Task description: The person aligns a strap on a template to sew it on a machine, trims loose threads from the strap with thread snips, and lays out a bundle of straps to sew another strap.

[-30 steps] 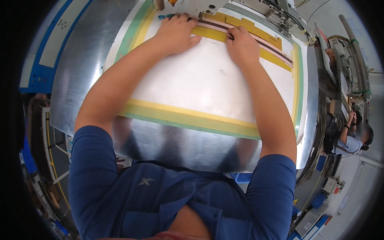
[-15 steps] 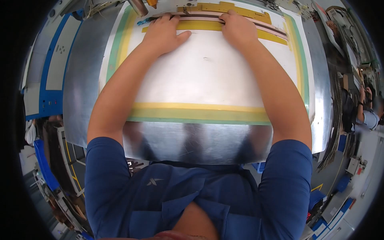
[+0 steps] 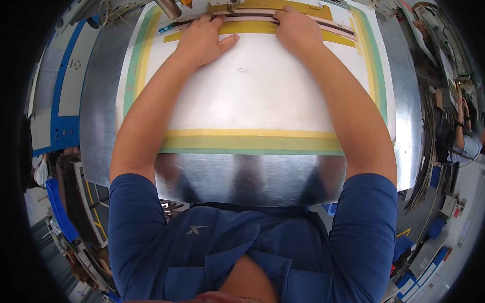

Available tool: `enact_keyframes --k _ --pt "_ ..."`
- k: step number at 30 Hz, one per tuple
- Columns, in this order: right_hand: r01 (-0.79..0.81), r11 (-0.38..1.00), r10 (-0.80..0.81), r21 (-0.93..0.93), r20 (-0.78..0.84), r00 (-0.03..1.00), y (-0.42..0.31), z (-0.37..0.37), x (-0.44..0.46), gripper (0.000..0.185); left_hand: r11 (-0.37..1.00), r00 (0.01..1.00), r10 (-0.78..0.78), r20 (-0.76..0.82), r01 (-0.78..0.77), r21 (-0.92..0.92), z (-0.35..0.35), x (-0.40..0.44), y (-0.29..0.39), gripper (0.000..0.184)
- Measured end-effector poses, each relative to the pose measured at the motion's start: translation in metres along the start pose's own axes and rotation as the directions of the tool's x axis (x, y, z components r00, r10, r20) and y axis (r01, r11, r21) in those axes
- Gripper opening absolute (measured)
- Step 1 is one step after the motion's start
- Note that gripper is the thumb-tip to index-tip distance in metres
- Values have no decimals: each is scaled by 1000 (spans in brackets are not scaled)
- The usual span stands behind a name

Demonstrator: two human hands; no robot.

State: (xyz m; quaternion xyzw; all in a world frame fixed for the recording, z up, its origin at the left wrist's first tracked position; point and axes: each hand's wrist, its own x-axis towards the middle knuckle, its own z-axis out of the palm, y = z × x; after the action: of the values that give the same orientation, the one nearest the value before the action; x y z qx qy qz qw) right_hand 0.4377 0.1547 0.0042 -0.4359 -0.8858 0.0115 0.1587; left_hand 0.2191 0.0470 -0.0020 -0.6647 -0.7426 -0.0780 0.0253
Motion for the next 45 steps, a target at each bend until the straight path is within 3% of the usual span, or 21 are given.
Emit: enact_keyframes --k 1,5,6,8,15,20,26,29,32,34,36,38,45 --pt "8 999 -6 42 -53 999 -2 0 0 21 1000 999 3 -33 -2 9 -1 -2 3 72" --pt "0 997 0 72 -11 1000 -11 -2 1 22 997 990 8 -138 2 76 1 -7 7 72" --pt "-3 998 4 56 -13 1000 -12 1 3 22 997 991 11 -135 0 78 0 -5 5 72" --pt "-10 999 11 44 -15 1000 -16 5 5 22 1000 1000 -16 16 15 26 -4 0 1 72" --pt "39 999 -39 25 -34 999 -32 12 10 20 1000 995 28 -99 -27 7 -1 -6 0 74" --pt "54 998 -53 30 -34 998 -38 18 15 21 1000 1000 4 14 -4 28 -3 0 -3 76" --pt "84 992 -83 95 -14 996 -37 14 12 22 1000 999 -1 -38 2 25 -5 -4 1 76" --pt "128 985 -114 120 -113 987 -22 17 8 25 1000 1000 -3 -25 4 28 -6 -4 -3 76" --pt "103 991 -98 90 -59 993 -17 7 6 27 998 999 -27 -29 29 55 -6 -6 -8 75" --pt "-48 998 44 46 73 996 -16 0 4 27 998 999 -38 -4 38 41 -9 -7 -13 76" --pt "-54 998 51 36 70 996 -8 -1 0 27 998 998 -53 25 52 21 -22 -10 -7 76" --pt "-54 998 52 27 67 996 -3 -3 -2 27 995 981 -95 169 95 7 -53 -20 6 74" --pt "5 999 -5 41 12 1000 -15 3 -1 25 999 995 -31 92 35 -38 -24 -16 -17 74"
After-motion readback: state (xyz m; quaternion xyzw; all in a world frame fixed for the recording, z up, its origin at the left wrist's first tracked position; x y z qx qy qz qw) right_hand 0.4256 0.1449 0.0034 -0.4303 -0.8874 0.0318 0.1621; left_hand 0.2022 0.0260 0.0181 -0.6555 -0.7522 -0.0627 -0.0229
